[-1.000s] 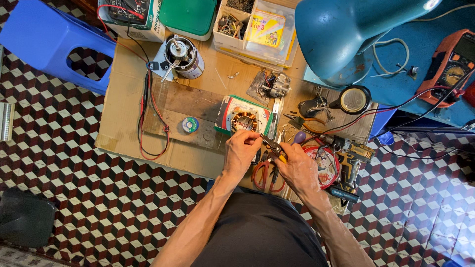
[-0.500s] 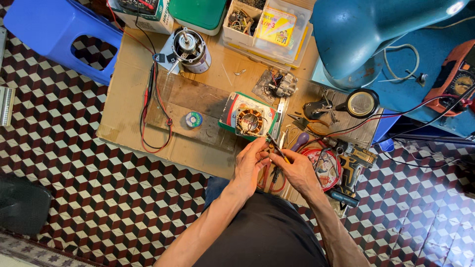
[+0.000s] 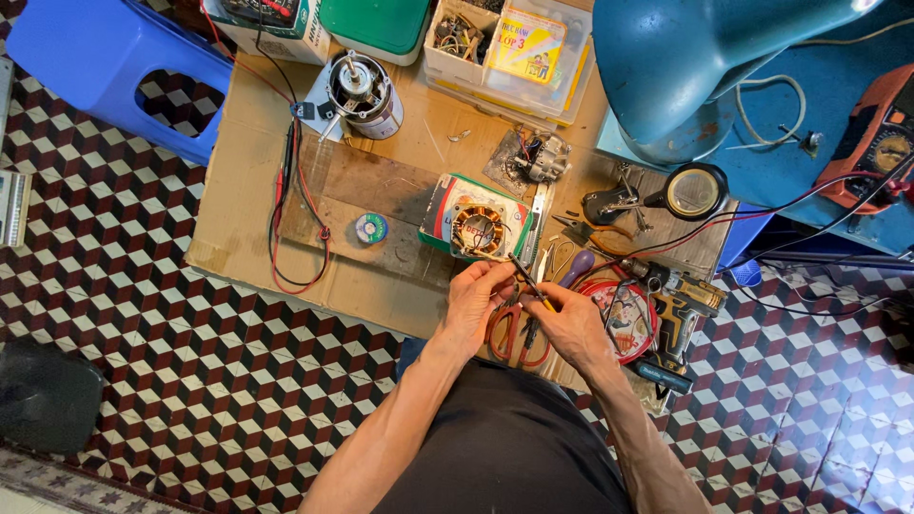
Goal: The person works on a small motor or fan assembly on a cluttered workbench. They use pliers to strip and adjust wires, then use a multimeter to test electrical continuity on the component. The person continues to manipulate the wires and component throughout the clip.
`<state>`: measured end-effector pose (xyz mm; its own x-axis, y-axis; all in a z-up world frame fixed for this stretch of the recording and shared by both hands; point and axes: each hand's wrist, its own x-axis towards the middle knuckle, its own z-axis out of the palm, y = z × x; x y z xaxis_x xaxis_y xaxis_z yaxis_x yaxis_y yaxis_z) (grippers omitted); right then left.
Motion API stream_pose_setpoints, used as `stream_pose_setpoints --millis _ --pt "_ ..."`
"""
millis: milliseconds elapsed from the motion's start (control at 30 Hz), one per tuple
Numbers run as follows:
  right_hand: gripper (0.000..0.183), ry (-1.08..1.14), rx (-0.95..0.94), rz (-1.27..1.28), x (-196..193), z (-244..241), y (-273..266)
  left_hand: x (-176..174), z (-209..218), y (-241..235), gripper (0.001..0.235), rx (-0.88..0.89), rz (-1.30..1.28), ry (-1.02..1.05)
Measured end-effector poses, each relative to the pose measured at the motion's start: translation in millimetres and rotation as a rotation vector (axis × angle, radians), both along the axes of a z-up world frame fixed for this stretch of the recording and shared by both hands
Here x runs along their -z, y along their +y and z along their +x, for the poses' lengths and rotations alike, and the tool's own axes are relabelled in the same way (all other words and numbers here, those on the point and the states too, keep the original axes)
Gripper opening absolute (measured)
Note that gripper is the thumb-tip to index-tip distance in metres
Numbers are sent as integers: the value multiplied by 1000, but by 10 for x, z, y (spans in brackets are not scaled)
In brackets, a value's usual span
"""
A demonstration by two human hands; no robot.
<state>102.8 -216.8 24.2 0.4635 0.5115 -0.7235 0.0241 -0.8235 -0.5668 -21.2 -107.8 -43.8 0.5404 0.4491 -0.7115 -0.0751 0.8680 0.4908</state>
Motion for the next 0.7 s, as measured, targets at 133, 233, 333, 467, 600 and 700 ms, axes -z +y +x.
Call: stream_pose_setpoints --millis 133,233,333,467,600,700 --pt "32 -10 -6 -6 -18 15 13 -63 23 40 22 129 233 171" --pt "33 -20 24 -18 -48 7 42 -144 30 64 23 130 182 142" --pt "38 -136 -14 -51 -67 -15 40 -192 5 93 24 30 -54 -54" --pt "36 -363 -56 160 -68 -93 30 -161 -16 156 20 15 -177 -96" --pt "31 -425 -86 187 -68 -132 35 -97 -30 189 19 100 -43 -66" --pt "30 -411 -80 143 -82 -143 45 -80 -68 184 17 83 -51 -161"
